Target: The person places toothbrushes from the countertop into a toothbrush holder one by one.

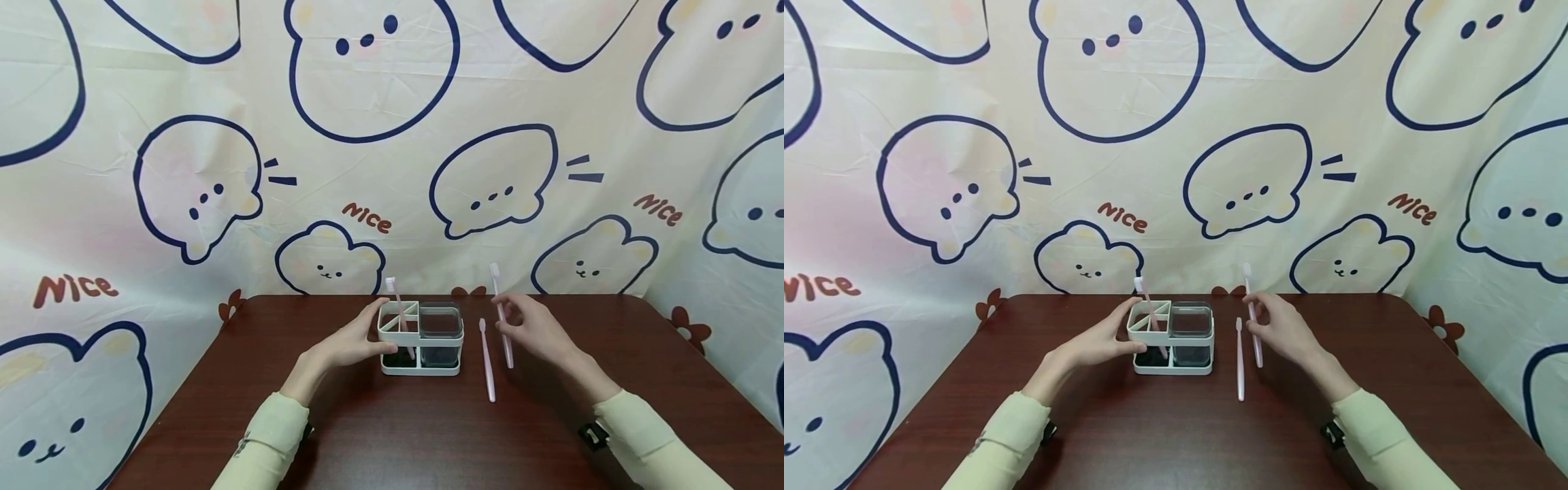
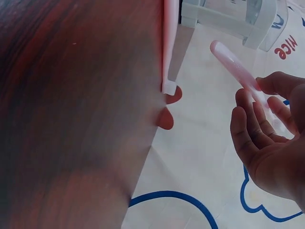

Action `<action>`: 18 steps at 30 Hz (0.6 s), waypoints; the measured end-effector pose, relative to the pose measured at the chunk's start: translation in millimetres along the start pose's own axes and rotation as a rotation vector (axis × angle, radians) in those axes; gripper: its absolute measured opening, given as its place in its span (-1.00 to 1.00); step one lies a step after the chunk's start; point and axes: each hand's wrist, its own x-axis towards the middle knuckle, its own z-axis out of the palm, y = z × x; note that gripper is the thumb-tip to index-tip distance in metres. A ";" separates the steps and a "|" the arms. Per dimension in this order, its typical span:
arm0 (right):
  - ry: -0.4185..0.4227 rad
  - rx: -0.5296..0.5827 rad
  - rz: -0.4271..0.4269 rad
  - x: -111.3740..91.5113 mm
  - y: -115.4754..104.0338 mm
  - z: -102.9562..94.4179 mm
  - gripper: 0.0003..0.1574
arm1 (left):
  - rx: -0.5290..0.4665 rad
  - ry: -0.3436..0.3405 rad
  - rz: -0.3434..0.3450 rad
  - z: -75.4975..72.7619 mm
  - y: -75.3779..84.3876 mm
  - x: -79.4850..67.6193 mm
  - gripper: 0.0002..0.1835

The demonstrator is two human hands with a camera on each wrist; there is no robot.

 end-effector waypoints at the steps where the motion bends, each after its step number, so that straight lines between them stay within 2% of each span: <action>1: 0.001 0.004 0.001 0.2 -1.6 -0.3 -0.49 | 0.001 -0.001 0.000 -0.3 -0.2 -0.4 0.05; 12: 0.027 -0.007 -0.039 4.1 -14.3 -1.9 -0.49 | 0.022 -0.003 0.031 -1.7 -1.7 0.3 0.05; 18: 0.078 -0.016 -0.103 5.5 -23.7 -3.3 -0.49 | 0.020 -0.004 0.026 -1.4 -1.7 0.1 0.04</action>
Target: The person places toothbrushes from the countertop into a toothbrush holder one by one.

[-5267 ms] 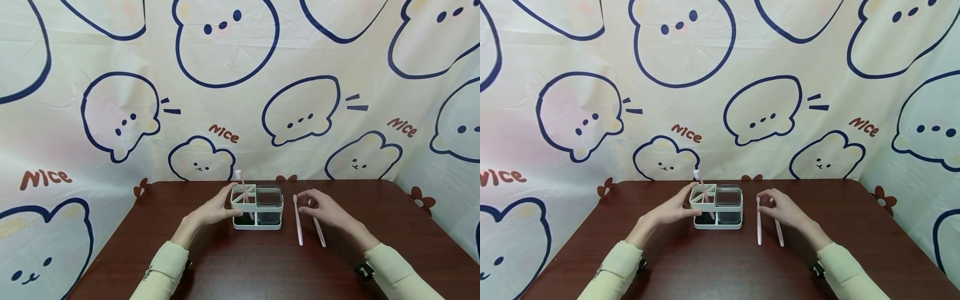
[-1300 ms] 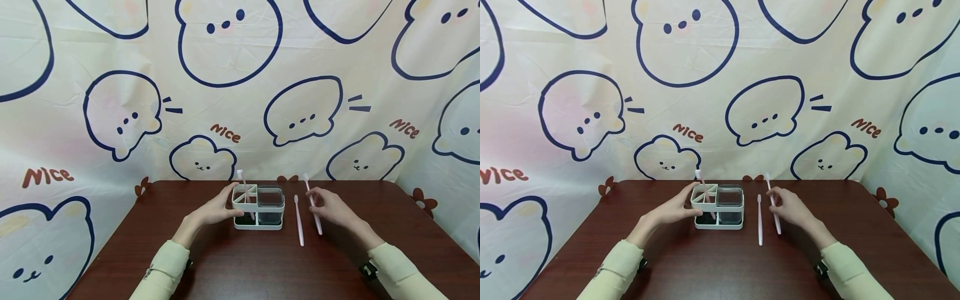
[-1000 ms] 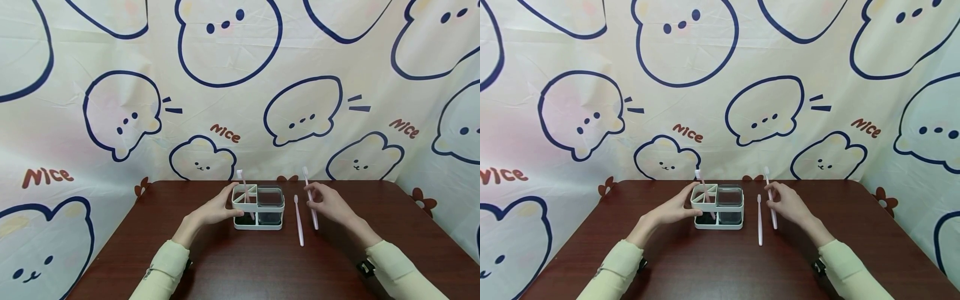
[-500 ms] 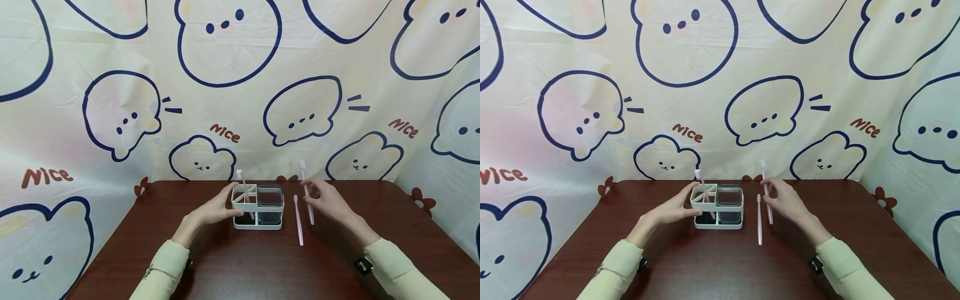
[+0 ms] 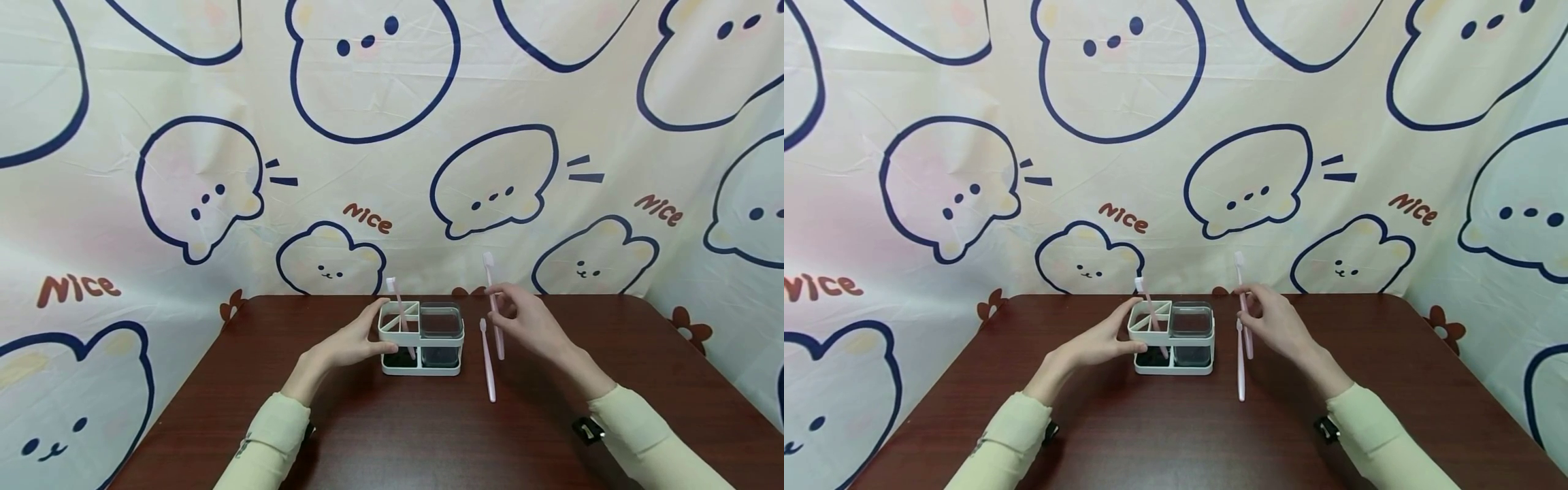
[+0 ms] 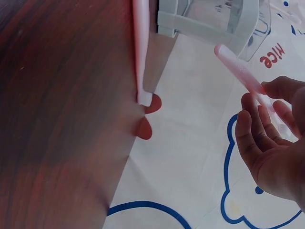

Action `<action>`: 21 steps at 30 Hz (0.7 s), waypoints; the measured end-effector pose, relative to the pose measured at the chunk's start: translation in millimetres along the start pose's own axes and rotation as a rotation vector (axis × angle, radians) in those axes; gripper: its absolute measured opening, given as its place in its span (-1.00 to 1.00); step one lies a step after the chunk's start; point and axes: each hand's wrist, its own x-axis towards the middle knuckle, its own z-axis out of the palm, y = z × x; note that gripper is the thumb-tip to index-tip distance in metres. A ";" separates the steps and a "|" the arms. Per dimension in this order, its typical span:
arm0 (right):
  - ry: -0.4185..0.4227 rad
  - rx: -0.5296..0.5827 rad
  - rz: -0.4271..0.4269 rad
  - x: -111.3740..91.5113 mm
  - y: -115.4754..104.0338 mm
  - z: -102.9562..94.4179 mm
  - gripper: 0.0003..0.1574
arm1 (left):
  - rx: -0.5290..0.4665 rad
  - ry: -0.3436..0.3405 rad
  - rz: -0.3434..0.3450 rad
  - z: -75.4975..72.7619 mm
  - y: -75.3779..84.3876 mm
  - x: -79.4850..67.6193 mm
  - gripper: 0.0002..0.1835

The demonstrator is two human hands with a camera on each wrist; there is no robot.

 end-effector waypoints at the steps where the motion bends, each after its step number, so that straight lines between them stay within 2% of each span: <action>1: 0.007 0.000 -0.012 0.4 -1.4 -0.1 -0.49 | 0.000 0.002 0.001 0.0 -0.3 0.2 0.04; 13: 0.072 0.098 -0.080 7.7 -23.3 -1.2 -0.47 | 0.002 0.000 -0.015 1.3 0.5 -1.5 0.06; 21: 0.090 0.109 -0.135 14.3 -42.8 0.5 -0.46 | 0.014 0.004 -0.029 1.2 3.0 -2.8 0.04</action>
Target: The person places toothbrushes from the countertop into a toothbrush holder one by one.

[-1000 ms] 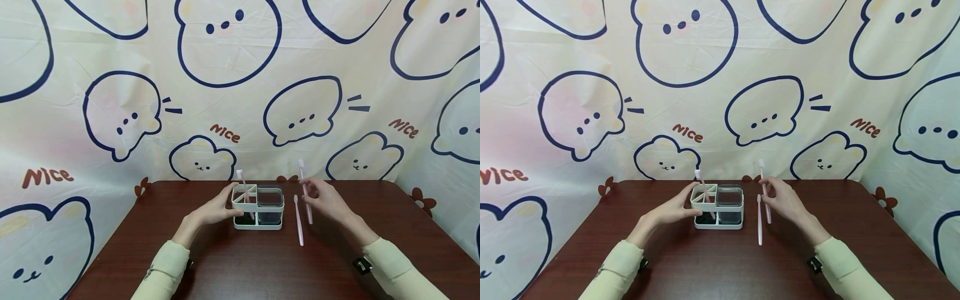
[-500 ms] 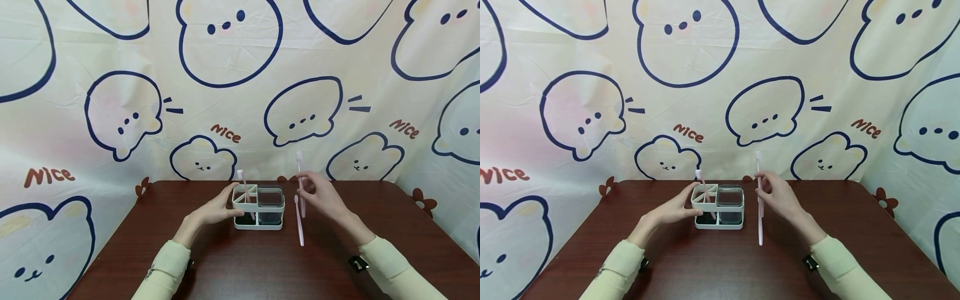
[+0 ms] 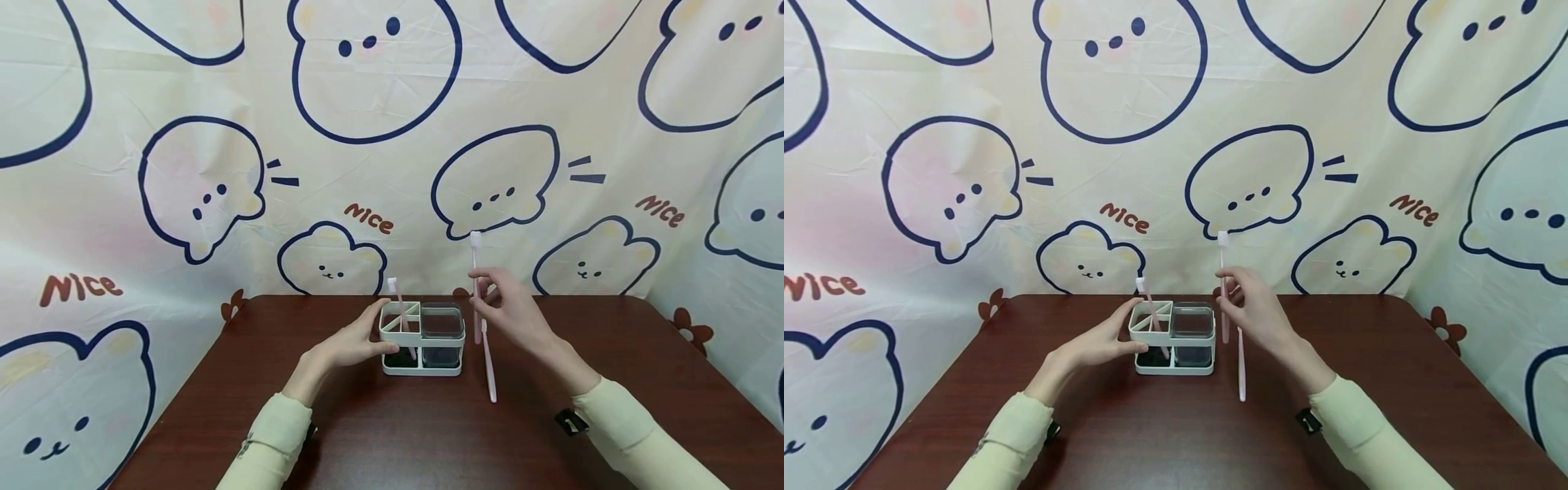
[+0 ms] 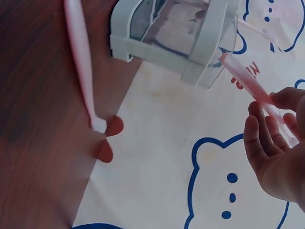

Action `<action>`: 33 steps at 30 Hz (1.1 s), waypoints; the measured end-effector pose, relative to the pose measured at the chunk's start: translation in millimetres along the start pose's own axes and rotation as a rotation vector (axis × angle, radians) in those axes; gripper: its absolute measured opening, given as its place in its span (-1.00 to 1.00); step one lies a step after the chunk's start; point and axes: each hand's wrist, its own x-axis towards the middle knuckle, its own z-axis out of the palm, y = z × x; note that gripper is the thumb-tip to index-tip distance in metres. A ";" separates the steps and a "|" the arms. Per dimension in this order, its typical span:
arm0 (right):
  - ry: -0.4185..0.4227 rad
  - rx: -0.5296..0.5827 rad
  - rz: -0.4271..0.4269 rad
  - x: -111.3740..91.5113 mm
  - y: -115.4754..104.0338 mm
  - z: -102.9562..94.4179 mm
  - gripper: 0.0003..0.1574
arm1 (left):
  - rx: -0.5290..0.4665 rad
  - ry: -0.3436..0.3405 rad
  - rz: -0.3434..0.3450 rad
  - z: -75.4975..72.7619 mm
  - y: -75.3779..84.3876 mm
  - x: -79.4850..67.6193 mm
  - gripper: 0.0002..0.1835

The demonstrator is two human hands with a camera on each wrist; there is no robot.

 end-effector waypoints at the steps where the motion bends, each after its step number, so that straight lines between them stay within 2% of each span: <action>1: 0.001 0.002 -0.004 1.1 -2.4 0.9 -0.46 | 0.003 0.000 0.000 -0.3 -0.1 -0.2 0.04; 9: 0.033 0.028 -0.038 11.7 -17.7 8.2 -0.42 | 0.001 0.007 -0.004 -1.5 -0.6 -0.8 0.04; 20: 0.071 0.010 -0.099 21.7 -31.3 17.5 -0.42 | -0.003 0.006 -0.001 -0.5 0.1 -0.5 0.04; 33: 0.050 0.060 -0.107 29.6 -45.3 28.8 -0.42 | -0.039 -0.006 0.018 -1.2 -0.6 0.4 0.05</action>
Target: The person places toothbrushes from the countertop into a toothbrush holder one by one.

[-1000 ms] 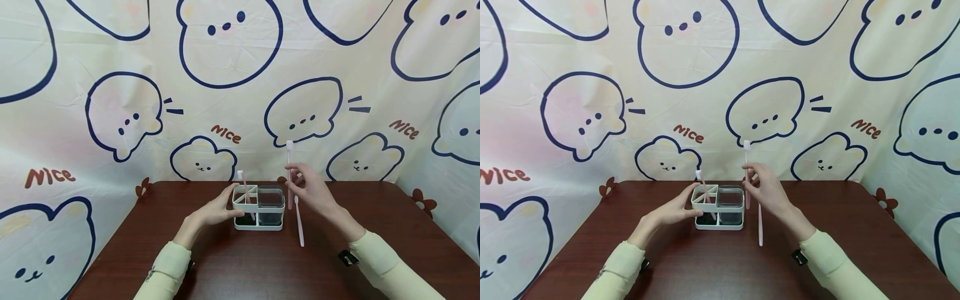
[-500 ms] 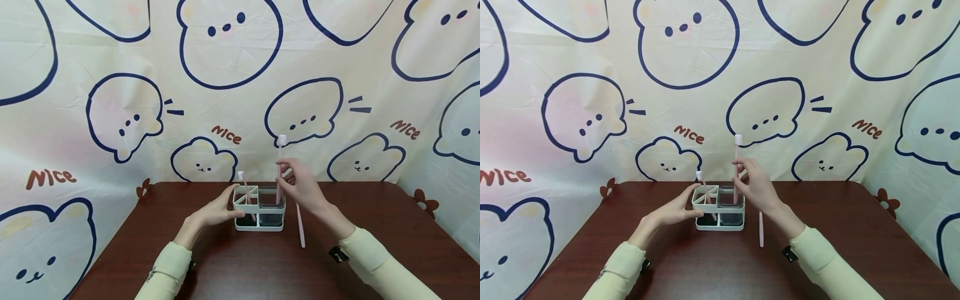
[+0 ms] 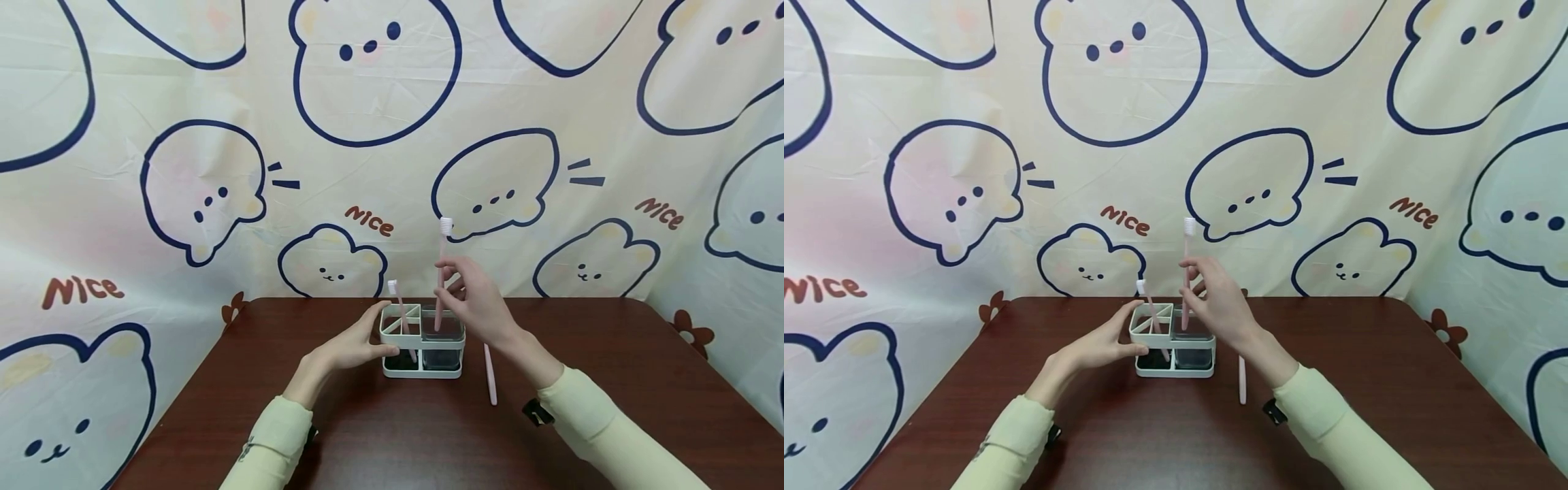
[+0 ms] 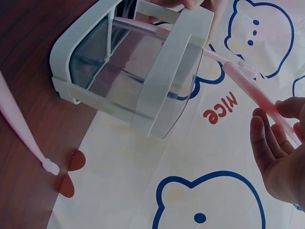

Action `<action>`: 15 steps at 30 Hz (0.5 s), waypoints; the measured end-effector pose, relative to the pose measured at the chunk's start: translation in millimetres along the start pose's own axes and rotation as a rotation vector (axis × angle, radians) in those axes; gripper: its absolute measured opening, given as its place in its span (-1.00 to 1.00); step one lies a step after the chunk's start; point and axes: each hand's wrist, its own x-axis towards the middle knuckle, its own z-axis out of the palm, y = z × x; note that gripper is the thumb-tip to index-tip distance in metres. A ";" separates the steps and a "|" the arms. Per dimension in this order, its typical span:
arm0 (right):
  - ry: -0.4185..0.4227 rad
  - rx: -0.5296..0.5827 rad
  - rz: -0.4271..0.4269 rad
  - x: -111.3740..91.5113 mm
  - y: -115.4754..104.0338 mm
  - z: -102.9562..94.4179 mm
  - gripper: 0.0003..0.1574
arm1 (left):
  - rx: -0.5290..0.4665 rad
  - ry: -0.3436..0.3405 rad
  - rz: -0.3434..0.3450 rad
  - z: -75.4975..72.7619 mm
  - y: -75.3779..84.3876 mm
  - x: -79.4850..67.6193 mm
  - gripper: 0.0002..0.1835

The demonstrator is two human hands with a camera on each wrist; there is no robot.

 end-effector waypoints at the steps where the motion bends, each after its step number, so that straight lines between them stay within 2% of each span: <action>1: 0.000 -0.006 0.001 0.5 -0.9 0.7 -0.42 | -0.001 -0.001 -0.001 0.1 0.0 0.1 0.04; 15: 0.010 -0.009 -0.002 7.9 -7.8 10.3 -0.45 | -0.017 -0.009 -0.007 0.3 0.8 0.5 0.03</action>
